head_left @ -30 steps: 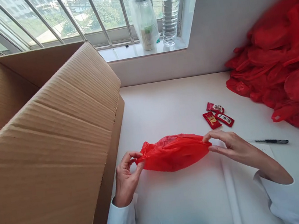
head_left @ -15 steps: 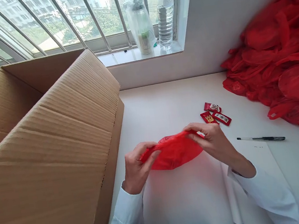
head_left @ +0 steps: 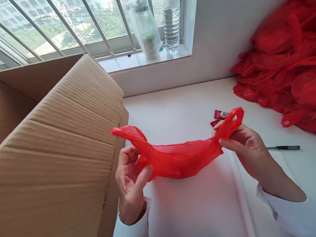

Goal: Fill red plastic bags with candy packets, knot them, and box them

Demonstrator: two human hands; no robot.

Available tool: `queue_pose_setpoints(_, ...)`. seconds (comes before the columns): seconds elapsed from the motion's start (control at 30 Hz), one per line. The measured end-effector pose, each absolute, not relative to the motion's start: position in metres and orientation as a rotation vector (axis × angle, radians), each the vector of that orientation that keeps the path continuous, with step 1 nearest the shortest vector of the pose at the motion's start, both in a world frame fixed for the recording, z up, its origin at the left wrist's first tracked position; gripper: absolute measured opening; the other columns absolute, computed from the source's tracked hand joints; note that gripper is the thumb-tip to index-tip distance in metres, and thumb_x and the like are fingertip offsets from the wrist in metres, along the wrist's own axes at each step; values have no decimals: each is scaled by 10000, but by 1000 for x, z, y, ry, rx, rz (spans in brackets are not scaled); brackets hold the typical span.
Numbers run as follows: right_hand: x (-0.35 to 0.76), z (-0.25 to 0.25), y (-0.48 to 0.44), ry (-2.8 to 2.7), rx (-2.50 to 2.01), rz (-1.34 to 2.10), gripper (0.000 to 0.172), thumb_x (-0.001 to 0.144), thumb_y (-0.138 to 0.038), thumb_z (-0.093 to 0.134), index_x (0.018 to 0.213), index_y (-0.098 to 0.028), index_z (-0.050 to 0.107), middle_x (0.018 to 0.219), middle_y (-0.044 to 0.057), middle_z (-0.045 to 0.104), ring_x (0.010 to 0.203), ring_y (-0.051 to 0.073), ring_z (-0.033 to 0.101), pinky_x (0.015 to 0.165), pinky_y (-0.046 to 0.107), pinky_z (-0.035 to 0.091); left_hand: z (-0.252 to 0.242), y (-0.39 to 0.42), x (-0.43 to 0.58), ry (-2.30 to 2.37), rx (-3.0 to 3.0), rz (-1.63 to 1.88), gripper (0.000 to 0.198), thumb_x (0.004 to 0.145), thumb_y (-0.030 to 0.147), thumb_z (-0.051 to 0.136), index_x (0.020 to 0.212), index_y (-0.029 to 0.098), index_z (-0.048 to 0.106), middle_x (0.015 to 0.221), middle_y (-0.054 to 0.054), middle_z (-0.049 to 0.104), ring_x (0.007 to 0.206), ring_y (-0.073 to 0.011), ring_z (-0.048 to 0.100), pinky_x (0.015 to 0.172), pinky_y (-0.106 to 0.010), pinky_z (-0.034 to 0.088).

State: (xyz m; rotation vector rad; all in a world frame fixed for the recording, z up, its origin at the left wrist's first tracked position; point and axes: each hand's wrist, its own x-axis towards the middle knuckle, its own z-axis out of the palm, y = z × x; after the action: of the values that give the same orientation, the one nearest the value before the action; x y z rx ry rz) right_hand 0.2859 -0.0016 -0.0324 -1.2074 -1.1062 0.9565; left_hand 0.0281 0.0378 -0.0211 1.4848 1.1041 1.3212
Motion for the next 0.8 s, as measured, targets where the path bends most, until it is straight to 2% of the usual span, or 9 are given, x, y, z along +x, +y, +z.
queue_pose_setpoints(0.1, 277, -23, -11, -1280, -1328, 726, 335, 786, -343, 682, 1093, -289, 559, 1097, 51, 588, 987, 230, 575, 850, 407, 494, -14, 18, 35, 1251, 1754, 1375, 746, 578, 333, 827, 1235, 261, 482, 1175, -50, 542, 1104, -257, 521, 979, -407, 404)
queue_pose_setpoints(0.17, 268, -10, -21, -1365, -1356, 459, 439, 766, -308, 703, 1169, -297, 529, 1151, 71, 564, 1032, 261, 563, 920, 470, 462, -9, 9, 45, 1469, 1996, 1443, 849, 543, 390, 856, 1263, 232, 436, 1170, -68, 542, 1063, -255, 534, 945, -407, 422)
queue_pose_setpoints(0.23, 258, 8, -31, -1469, -1288, 158, 489, 763, -229, 694, 1211, -313, 515, 1128, 74, 567, 1022, 268, 565, 920, 477, 458, -5, 7, 55, 1680, 2191, 1463, 625, 671, 420, 780, 1182, 208, 490, 1023, -51, 600, 918, -218, 585, 804, -354, 477)
queue_pose_setpoints(0.33, 243, 29, -37, -1861, -1071, -85, 378, 801, -128, 601, 1147, -275, 561, 972, 53, 634, 930, 235, 594, 857, 425, 477, 0, 9, 64, 1782, 2277, 1446, 236, 828, 275, 641, 1047, 213, 578, 845, 0, 655, 755, -160, 616, 709, -286, 483)
queue_pose_setpoints(0.43, 232, 22, -24, -2317, -1061, -159, 217, 844, -62, 476, 935, -212, 604, 810, 43, 652, 755, 202, 588, 733, 393, 463, 5, 7, 62, 1741, 2193, 1434, 309, 840, 205, 608, 1144, 206, 556, 858, 9, 688, 725, -132, 643, 643, -233, 497)
queue_pose_setpoints(0.57, 233, -22, 3, -2694, -1297, -59, 271, 734, 53, 454, 699, -213, 492, 622, -2, 557, 580, 168, 505, 651, 365, 403, 7, -7, 49, 1674, 1987, 1331, 435, 798, 109, 553, 1214, 225, 503, 858, 21, 693, 669, -110, 647, 465, -174, 451)
queue_pose_setpoints(0.7, 249, -50, 7, -2701, -1554, -1, 223, 691, 5, 528, 762, -204, 504, 665, 11, 567, 576, 169, 500, 673, 385, 398, 7, -23, 31, 1742, 1690, 1330, 441, 789, 115, 506, 1208, 251, 487, 865, 10, 669, 709, -136, 664, 428, -179, 470)
queue_pose_setpoints(0.77, 254, -49, 2, -2660, -1631, -75, 196, 702, -164, 631, 875, -193, 544, 810, 79, 608, 713, 247, 550, 709, 449, 411, 9, -31, 25, 1741, 1696, 1394, 429, 802, 122, 501, 1205, 269, 496, 997, -16, 652, 820, -158, 668, 436, -191, 479)
queue_pose_setpoints(0.8, 255, -47, -2, -2639, -1668, -115, 298, 687, -271, 678, 944, -185, 555, 900, 119, 613, 808, 303, 557, 738, 493, 413, 11, -35, 25, 1711, 1832, 1419, 415, 799, 101, 505, 1169, 286, 537, 1070, -16, 638, 930, -179, 650, 475, -200, 493)
